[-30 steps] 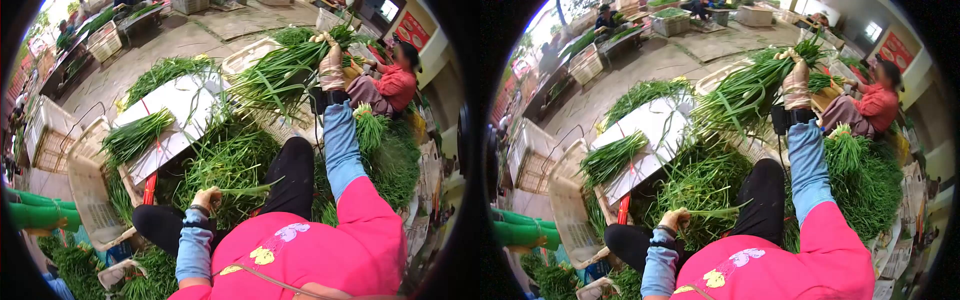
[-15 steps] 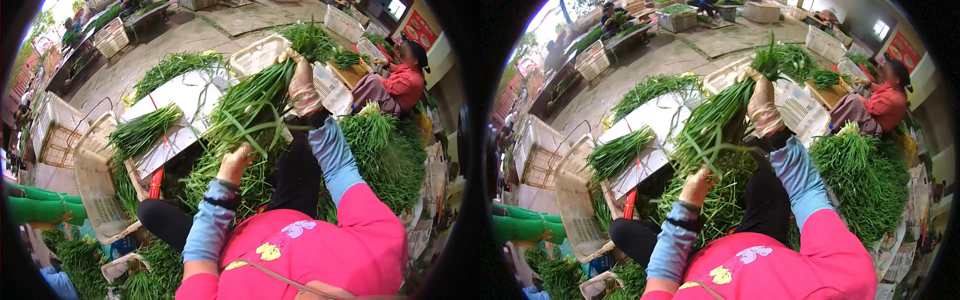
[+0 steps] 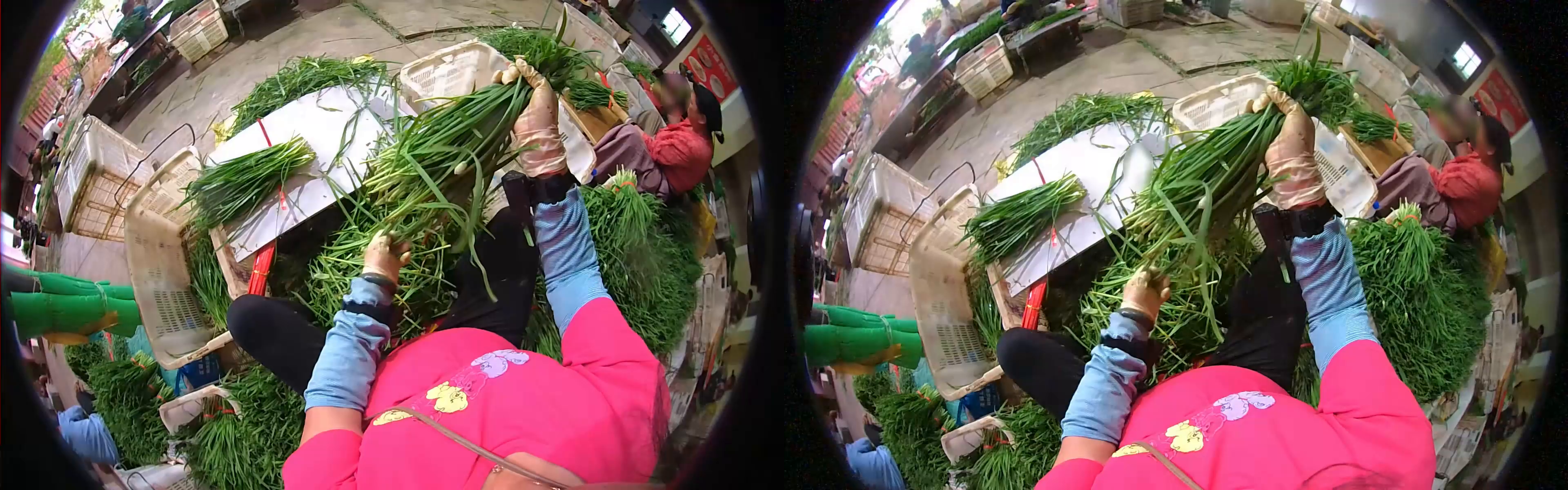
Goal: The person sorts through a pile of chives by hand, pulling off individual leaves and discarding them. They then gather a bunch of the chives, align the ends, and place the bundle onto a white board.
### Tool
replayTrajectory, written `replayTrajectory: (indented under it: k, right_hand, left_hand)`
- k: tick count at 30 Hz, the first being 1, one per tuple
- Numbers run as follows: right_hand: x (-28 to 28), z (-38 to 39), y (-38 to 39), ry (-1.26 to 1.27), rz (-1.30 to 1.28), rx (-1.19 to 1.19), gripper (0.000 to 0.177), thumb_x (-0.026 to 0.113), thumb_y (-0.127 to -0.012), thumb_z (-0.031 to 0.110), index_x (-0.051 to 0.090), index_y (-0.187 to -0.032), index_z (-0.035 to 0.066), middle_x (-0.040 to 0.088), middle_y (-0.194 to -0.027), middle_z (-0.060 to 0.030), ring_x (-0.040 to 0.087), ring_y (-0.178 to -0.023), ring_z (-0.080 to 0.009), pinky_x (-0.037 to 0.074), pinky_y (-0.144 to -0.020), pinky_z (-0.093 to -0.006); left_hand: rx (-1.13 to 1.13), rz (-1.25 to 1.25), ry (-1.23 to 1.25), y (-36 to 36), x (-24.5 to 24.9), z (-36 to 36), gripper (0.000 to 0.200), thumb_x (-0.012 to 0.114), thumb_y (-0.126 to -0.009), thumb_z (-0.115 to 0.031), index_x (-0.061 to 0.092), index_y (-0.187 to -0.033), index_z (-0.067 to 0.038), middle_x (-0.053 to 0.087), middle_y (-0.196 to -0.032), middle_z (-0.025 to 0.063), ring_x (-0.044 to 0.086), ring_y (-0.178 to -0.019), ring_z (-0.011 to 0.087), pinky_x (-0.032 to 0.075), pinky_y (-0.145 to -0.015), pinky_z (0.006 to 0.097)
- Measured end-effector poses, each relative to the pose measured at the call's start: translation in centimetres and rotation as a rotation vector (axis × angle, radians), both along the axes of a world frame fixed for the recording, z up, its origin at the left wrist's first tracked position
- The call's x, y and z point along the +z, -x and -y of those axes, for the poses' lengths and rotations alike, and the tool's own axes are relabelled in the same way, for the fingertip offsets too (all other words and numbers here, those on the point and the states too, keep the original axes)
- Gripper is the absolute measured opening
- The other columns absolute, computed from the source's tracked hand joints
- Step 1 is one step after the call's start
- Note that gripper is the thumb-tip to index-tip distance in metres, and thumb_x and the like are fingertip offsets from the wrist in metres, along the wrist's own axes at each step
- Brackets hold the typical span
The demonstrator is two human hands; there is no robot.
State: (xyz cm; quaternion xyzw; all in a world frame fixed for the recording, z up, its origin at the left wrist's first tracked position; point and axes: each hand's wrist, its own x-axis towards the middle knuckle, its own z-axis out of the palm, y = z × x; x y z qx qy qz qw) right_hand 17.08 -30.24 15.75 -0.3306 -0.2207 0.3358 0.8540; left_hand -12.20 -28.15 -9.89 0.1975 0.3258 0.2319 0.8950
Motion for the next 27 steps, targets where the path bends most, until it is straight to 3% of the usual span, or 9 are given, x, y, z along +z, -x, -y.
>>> replayTrajectory:
  k: [1,3,4,5,13,20,23,25,27]
  right_hand:
    - [0.2,0.3,-0.7,-0.027,-0.008,0.023,0.023,0.058,-0.085,0.017,0.053,-0.068,0.002,0.054,-0.064,-0.0083,0.057,-0.073,-0.0262,0.046,-0.074,-0.0355]
    - [0.5,1.0,-1.7,-0.03,0.035,-0.011,0.024,0.058,-0.086,0.017,0.053,-0.067,0.003,0.054,-0.064,-0.0085,0.056,-0.073,-0.0265,0.046,-0.075,-0.036]
    - [0.7,1.4,-2.0,-0.036,0.008,-0.012,0.024,0.058,-0.086,0.017,0.053,-0.067,0.003,0.054,-0.064,-0.0085,0.057,-0.073,-0.0266,0.046,-0.075,-0.0365]
    - [0.8,1.6,-2.3,-0.043,-0.019,-0.011,0.024,0.058,-0.086,0.017,0.053,-0.067,0.003,0.054,-0.064,-0.0086,0.057,-0.072,-0.0266,0.046,-0.074,-0.0371]
    - [-2.8,-0.3,-3.6,0.088,-0.193,-0.018,0.016,0.057,-0.082,0.01,0.053,-0.068,0.002,0.054,-0.063,-0.0084,0.053,-0.06,-0.0232,0.049,-0.064,-0.0349]
    - [-2.6,1.1,-3.0,0.163,-0.132,0.002,0.018,0.056,-0.083,0.014,0.053,-0.068,0.004,0.055,-0.062,-0.0082,0.056,-0.06,-0.0242,0.049,-0.062,-0.036]
    - [-2.9,0.0,-1.0,0.128,-0.149,0.062,0.018,0.055,-0.083,0.014,0.052,-0.068,0.004,0.055,-0.061,-0.0066,0.054,-0.057,-0.0224,0.048,-0.058,-0.0331]
    - [-3.0,-0.5,-0.7,0.199,-0.153,0.106,0.017,0.055,-0.083,0.014,0.051,-0.069,0.004,0.054,-0.061,-0.0054,0.053,-0.056,-0.0213,0.048,-0.058,-0.0329]
    - [-2.4,-0.2,-0.9,0.158,-0.208,0.179,0.017,0.054,-0.083,0.013,0.051,-0.069,0.005,0.053,-0.06,-0.0056,0.053,-0.056,-0.0214,0.048,-0.058,-0.0338]
  left_hand:
    - [-0.017,0.074,0.13,1.1,-1.8,-0.8,0.011,0.048,-0.09,-0.021,0.052,-0.092,-0.01,0.053,-0.085,0.0043,0.054,-0.069,0.0186,0.044,-0.055,0.0322]
    - [-0.19,-0.289,-0.441,2.6,-8.2,-1.6,0.009,0.048,-0.09,-0.02,0.053,-0.091,-0.012,0.052,-0.078,0.0032,0.05,-0.06,0.0175,0.043,-0.052,0.0313]
    - [0.101,-0.257,0.181,2.7,-4.9,-1.3,0.009,0.047,-0.09,-0.019,0.054,-0.091,-0.013,0.052,-0.072,0.0016,0.051,-0.06,0.0177,0.043,-0.054,0.029]
    - [0.133,-0.268,0.248,2.8,-5.1,-1.5,0.009,0.051,-0.089,-0.021,0.055,-0.089,-0.012,0.058,-0.08,0.0038,0.056,-0.067,0.02,0.046,-0.058,0.0357]
    - [-0.22,0.399,-0.464,-0.5,4.8,-1.2,0.051,0.053,-0.087,-0.027,0.04,-0.133,-0.008,0.048,-0.131,0.0125,0.048,-0.118,0.0281,0.043,-0.091,0.0535]
    - [-0.362,0.598,-0.061,1.7,7.3,-0.9,0.057,0.058,-0.084,-0.019,0.035,-0.135,-0.006,0.048,-0.13,0.0143,0.054,-0.109,0.0259,0.053,-0.077,0.0407]
    - [-0.318,0.561,-0.124,2.0,7.7,-0.2,0.051,0.057,-0.087,-0.024,0.041,-0.131,-0.004,0.055,-0.12,0.0132,0.06,-0.093,0.0214,0.05,-0.075,0.0309]
    - [-0.424,0.171,-0.183,2.6,7.5,-0.3,0.047,0.056,-0.089,-0.028,0.046,-0.128,-0.003,0.058,-0.116,0.0126,0.06,-0.094,0.0204,0.049,-0.075,0.0307]
    - [-0.447,-0.004,-0.534,2.7,8.2,-0.1,0.046,0.067,-0.076,-0.01,0.052,-0.118,-0.003,0.06,-0.109,0.0163,0.06,-0.096,0.0303,0.05,-0.08,0.0353]
